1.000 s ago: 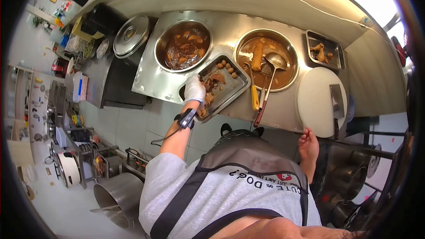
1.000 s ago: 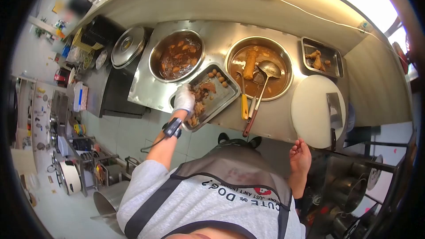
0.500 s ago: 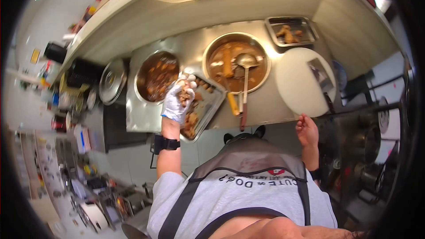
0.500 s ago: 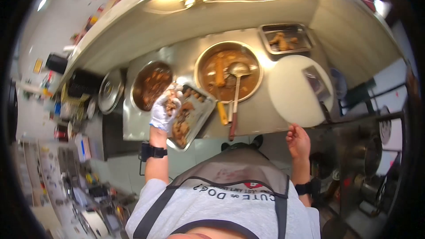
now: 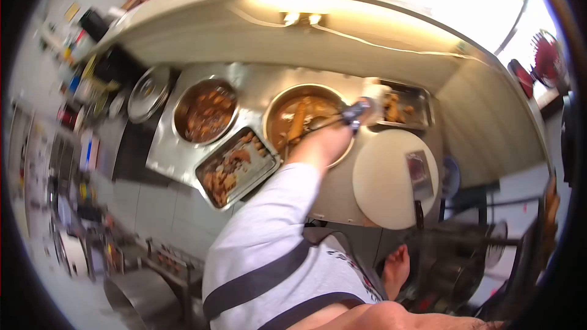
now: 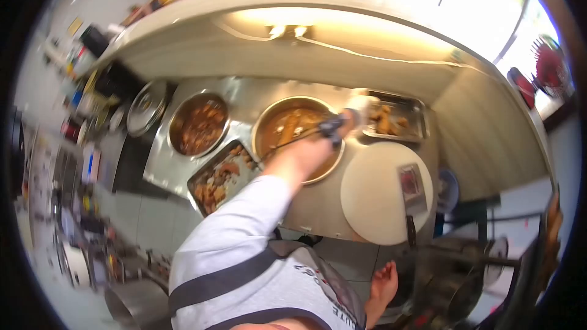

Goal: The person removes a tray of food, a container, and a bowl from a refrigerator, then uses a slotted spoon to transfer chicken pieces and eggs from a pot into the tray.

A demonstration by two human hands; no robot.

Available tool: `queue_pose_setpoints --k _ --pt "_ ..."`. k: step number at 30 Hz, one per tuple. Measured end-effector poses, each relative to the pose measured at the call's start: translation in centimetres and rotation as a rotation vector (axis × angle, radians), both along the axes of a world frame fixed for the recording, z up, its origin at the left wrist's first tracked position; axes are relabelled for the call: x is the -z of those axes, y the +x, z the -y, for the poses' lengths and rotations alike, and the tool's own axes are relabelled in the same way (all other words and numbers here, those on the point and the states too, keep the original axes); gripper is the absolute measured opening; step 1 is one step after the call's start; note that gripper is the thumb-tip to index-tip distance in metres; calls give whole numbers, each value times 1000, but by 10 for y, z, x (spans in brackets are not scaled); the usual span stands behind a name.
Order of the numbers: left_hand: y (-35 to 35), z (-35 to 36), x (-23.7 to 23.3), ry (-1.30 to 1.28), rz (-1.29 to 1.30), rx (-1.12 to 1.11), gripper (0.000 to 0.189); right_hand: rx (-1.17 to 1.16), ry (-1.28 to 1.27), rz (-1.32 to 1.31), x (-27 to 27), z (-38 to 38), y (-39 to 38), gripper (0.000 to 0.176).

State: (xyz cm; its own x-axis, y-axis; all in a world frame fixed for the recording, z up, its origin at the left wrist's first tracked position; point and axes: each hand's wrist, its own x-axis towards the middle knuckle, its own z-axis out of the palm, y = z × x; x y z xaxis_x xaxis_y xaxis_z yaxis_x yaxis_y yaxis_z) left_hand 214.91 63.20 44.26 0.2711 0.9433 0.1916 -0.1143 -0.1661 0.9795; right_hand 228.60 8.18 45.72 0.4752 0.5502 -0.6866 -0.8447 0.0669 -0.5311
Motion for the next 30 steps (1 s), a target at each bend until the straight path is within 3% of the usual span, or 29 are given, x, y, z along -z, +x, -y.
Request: queue_pose_setpoints --k 1,3,5,6,7,9,11,12,16,19,21,23,29,30 --pt "25 20 -47 -432 388 -211 35 4 -1 -32 0 14 9 18" --pt "49 5 -49 -409 157 -361 25 20 -33 -61 -6 26 22 19" --pt "58 7 -42 -181 -246 -542 30 49 -55 -17 -13 44 31 20" --pt "53 8 -44 -261 -188 -542 36 48 -79 -20 -15 49 35 20" --pt "54 17 -47 -134 -505 -594 46 52 -76 -17 -16 47 39 20" --pt "37 35 -46 107 -379 -538 47 35 -84 -31 -10 36 45 20" --pt "-14 71 -71 260 -149 -234 46 -44 -10 -34 -2 21 50 21" --pt "-57 118 -126 60 -147 -102 42 -54 -23 -47 -1 12 50 21" --pt "-207 193 -161 247 -472 -162 33 -199 62 -35 9 -37 41 21" --pt "-321 229 -153 -333 -569 -220 29 -306 94 -35 10 -69 24 21" --pt "-406 242 -93 -115 -794 -294 25 -360 93 -24 6 -88 10 21" --pt "-443 265 -75 -431 -676 -424 23 -456 114 -3 0 -105 -7 22" --pt "-485 298 -74 -533 -551 -388 26 -581 124 30 -26 -130 -59 23" --pt "-487 299 -76 -458 -881 -226 28 -581 125 40 -30 -128 -67 23"
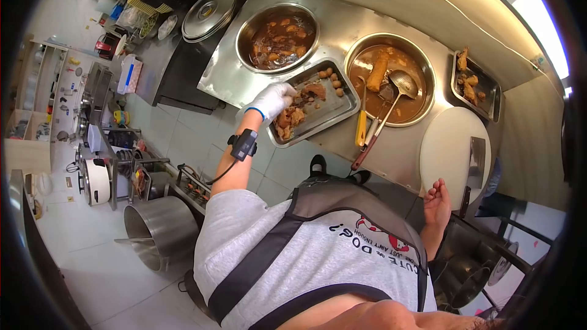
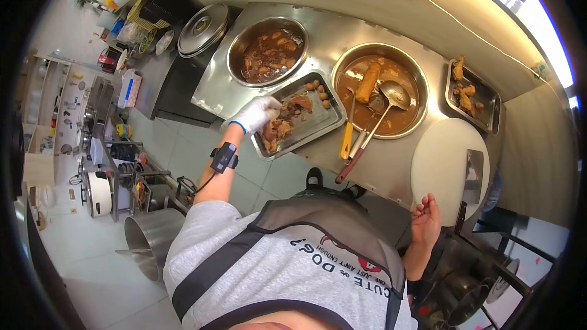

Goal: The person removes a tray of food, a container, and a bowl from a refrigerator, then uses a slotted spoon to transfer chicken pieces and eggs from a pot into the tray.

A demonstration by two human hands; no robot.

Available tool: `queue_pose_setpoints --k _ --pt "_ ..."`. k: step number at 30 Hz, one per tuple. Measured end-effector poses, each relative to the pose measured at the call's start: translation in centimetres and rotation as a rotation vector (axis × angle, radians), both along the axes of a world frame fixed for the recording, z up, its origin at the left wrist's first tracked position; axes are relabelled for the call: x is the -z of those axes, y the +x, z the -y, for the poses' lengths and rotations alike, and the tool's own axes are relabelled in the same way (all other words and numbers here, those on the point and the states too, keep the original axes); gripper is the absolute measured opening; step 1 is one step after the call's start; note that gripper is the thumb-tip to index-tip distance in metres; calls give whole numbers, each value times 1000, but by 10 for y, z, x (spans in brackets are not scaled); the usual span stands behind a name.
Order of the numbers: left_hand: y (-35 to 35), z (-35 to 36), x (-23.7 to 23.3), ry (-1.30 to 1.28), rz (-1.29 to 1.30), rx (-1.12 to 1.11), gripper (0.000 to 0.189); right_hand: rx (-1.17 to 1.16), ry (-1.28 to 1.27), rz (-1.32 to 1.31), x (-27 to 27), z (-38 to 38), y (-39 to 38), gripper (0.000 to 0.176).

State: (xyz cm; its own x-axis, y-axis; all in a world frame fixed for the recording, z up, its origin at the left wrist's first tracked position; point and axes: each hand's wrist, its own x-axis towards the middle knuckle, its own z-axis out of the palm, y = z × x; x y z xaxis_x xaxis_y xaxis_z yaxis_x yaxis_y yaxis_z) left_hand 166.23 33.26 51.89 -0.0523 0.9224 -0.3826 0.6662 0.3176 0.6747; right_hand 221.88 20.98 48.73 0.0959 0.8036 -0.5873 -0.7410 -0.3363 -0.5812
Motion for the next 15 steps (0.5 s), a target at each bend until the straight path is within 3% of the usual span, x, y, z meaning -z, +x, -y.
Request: queue_pose_setpoints --k 1,2,5,7,10,15 --pt "-3 0 0 -45 -277 235 30 -12 -3 15 -3 2 -8 23" --pt "-8 0 12 129 -494 487 34 -22 -7 29 -6 4 -14 23" --pt "1 16 27 40 -757 631 32 7 2 30 -1 18 -28 24" --pt "2 16 24 110 -793 608 36 25 -5 40 1 28 -35 24" --pt "-8 14 9 162 -654 751 45 54 -40 37 0 42 -48 23" --pt "-7 25 21 225 -717 766 50 79 -29 -11 -2 49 -76 21"
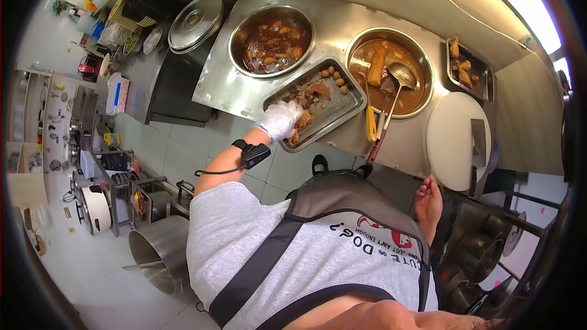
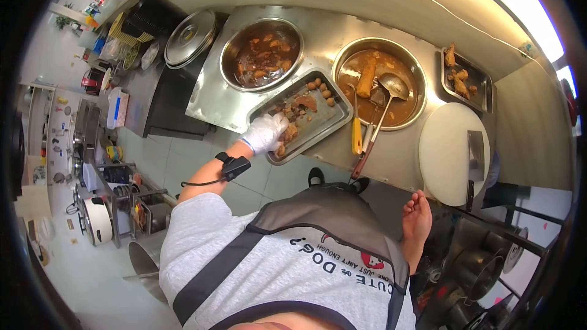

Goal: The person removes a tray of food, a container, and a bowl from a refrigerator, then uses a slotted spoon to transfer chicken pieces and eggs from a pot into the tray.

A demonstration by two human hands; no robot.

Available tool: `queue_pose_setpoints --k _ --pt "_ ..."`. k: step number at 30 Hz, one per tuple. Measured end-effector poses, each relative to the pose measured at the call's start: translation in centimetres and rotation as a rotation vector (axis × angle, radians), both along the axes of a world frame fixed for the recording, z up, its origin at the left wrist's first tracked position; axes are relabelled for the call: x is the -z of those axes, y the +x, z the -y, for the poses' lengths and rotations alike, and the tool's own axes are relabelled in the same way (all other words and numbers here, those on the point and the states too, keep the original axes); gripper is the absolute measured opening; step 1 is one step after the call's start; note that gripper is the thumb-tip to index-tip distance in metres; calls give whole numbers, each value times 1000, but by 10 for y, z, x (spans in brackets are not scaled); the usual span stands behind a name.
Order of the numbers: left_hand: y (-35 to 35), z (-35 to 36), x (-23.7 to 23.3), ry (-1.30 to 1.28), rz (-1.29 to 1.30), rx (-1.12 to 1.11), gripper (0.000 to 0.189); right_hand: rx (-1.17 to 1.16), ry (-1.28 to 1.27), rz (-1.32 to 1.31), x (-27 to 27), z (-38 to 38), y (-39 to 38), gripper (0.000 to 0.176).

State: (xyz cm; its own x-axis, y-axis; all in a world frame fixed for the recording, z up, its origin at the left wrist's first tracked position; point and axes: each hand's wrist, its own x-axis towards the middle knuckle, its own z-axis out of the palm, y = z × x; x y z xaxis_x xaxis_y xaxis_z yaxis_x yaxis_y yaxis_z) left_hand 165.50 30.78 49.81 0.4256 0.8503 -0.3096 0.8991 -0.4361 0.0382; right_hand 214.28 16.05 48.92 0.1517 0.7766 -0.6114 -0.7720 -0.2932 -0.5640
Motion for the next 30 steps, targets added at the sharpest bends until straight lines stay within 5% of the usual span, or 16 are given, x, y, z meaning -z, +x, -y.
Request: queue_pose_setpoints --k 8,11,14,21,30 --pt "-7 11 10 98 135 -17 54 6 2 14 -7 -3 -27 20" --pt "6 16 19 138 -100 -391 60 12 31 23 -6 0 -23 20" --pt "15 19 13 216 -156 -445 40 19 32 22 -4 6 -21 21" --pt "14 15 8 111 -5 -641 58 52 23 15 -2 8 -30 21" --pt "-4 7 22 184 70 -560 47 68 67 7 -3 -10 -40 22"
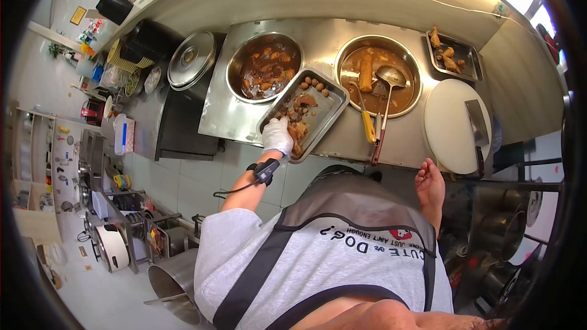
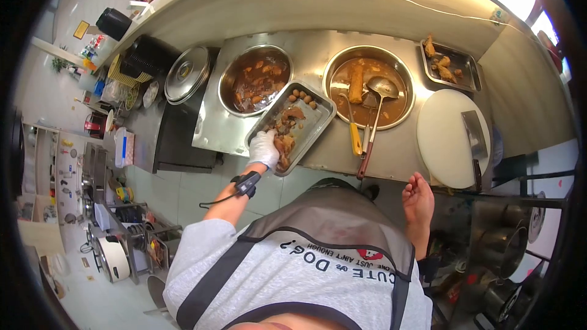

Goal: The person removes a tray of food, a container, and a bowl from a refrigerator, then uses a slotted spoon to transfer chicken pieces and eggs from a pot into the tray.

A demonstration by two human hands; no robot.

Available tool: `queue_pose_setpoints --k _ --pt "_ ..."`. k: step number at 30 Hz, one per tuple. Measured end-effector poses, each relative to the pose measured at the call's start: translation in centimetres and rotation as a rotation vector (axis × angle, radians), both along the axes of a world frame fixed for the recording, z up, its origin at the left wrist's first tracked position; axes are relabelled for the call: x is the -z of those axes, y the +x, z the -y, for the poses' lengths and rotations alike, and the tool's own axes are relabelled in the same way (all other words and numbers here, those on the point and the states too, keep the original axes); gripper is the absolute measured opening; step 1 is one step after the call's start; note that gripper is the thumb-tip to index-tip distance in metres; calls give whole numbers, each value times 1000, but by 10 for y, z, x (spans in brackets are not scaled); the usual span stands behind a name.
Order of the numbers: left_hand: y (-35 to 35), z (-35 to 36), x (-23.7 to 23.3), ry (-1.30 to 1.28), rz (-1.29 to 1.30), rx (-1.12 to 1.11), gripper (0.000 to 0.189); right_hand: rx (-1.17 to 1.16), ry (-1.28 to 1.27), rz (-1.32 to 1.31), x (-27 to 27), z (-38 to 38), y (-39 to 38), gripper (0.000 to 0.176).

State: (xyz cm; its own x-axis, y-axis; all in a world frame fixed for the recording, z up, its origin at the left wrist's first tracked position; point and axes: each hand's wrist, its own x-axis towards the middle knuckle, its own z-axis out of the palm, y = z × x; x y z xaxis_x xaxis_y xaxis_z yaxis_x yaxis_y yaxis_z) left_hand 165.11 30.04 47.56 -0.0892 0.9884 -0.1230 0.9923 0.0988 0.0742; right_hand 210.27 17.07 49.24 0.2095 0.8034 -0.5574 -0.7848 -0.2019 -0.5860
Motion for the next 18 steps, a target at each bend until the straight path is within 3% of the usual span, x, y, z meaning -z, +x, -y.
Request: queue_pose_setpoints --k 2,3,5,8,10,12,14,18 --pt "-15 -6 14 -14 62 20 39 -13 -3 -1 1 -2 5 21" --pt "-12 -6 0 -27 103 -3 34 -10 -8 -2 1 -3 6 21" --pt "-28 -17 23 -22 174 -25 36 -12 -7 22 0 -5 9 21" --pt "-43 -25 20 -73 392 -81 37 -20 0 25 -2 -5 11 22" --pt "-44 -27 2 -134 883 -418 36 -18 0 29 0 -3 11 22" --pt "-54 -32 -19 -102 1081 -442 36 -9 3 31 2 0 12 22" --pt "-57 -42 -35 -136 1578 -458 31 9 -30 25 5 3 16 21" --pt "-2 -74 -96 -497 2242 -503 35 118 -52 25 7 11 31 20"
